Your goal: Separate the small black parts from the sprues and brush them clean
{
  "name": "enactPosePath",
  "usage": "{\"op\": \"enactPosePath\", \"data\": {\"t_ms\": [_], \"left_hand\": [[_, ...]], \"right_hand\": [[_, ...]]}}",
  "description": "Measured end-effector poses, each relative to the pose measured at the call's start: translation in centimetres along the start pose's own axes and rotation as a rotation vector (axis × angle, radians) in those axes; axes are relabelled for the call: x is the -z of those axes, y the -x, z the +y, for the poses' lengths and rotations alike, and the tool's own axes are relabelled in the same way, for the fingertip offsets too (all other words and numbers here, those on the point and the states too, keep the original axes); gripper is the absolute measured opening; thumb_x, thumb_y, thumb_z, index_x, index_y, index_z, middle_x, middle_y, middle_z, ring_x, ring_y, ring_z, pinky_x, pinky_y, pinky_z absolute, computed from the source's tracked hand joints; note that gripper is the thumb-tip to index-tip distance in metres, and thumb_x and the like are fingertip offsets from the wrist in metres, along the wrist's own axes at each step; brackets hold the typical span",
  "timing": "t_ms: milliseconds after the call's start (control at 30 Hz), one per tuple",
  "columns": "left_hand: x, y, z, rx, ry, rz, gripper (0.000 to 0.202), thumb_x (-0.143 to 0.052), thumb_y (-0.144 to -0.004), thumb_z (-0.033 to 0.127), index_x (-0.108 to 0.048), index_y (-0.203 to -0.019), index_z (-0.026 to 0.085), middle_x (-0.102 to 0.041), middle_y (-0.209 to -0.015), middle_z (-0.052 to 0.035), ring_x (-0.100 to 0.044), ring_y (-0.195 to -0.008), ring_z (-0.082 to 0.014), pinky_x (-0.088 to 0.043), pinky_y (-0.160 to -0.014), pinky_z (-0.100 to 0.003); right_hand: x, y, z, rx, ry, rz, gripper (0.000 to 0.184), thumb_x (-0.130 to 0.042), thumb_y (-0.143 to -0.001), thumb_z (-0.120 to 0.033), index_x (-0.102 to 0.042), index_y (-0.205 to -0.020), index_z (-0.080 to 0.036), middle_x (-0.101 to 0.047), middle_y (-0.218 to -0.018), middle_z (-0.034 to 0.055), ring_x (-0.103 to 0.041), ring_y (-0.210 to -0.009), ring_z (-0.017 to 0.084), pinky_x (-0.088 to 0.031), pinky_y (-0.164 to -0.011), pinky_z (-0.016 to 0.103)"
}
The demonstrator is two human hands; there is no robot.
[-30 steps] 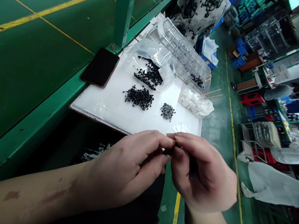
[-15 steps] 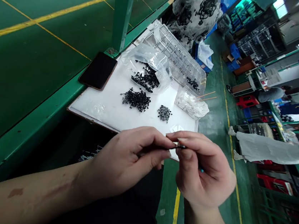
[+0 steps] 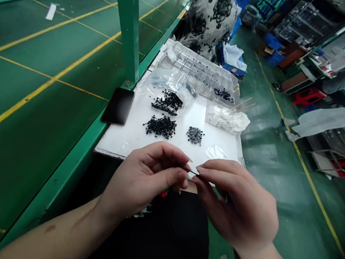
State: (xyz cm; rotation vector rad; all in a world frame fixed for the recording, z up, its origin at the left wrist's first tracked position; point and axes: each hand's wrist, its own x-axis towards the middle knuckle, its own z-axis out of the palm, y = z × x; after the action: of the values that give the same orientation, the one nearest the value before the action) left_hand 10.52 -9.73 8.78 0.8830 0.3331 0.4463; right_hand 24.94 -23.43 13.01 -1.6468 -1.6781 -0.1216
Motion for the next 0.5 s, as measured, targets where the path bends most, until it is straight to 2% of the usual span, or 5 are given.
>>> {"op": "enactPosePath", "data": {"t_ms": [133,267,400,500], "left_hand": [[-0.1,-0.7,-0.3,0.074,0.144,-0.029,0.012,-0.091,-0.083,0.020,-0.083,-0.092,0.019,-0.079,-0.076,-0.0026,-0.070,-0.062,-0.0112,-0.058,-0.059,-0.020],[-0.2,-1.2,-0.4,0.101,0.252,-0.065,0.014,-0.095,-0.076,0.020,-0.084,-0.084,0.021,-0.077,-0.079,-0.0023,-0.066,-0.061,-0.0086,-0.053,-0.055,-0.016],[-0.4,-1.3,-0.3,0.066,0.197,-0.120,0.009,-0.092,-0.081,0.019,-0.085,-0.083,0.024,-0.074,-0.084,-0.0008,-0.063,-0.064,-0.0065,-0.050,-0.058,-0.015],[-0.6,-1.0,-0.2,0.000,0.078,-0.095,0.011,-0.091,-0.081,0.017,-0.085,-0.080,0.026,-0.073,-0.086,-0.0009,-0.064,-0.071,-0.0094,-0.053,-0.064,-0.019]], "right_hand": [[-0.3,-0.1,0.1,0.023,-0.039,0.049,0.024,-0.073,-0.091,-0.006,-0.069,-0.110,-0.020,-0.077,-0.094,0.0070,-0.077,-0.083,0.017,-0.064,-0.070,0.026],[-0.7,-0.1,0.2,0.023,-0.075,0.064,0.022,-0.072,-0.091,-0.005,-0.070,-0.107,-0.019,-0.078,-0.093,0.0071,-0.077,-0.080,0.015,-0.064,-0.069,0.024],[-0.9,0.2,0.4,0.002,-0.098,0.069,0.016,-0.069,-0.094,-0.007,-0.068,-0.106,-0.018,-0.076,-0.089,0.0059,-0.074,-0.079,0.014,-0.062,-0.070,0.022],[-1.1,0.7,0.5,-0.029,-0.078,0.066,0.010,-0.067,-0.098,-0.011,-0.067,-0.105,-0.018,-0.075,-0.089,0.0058,-0.072,-0.079,0.014,-0.060,-0.070,0.023]]}}
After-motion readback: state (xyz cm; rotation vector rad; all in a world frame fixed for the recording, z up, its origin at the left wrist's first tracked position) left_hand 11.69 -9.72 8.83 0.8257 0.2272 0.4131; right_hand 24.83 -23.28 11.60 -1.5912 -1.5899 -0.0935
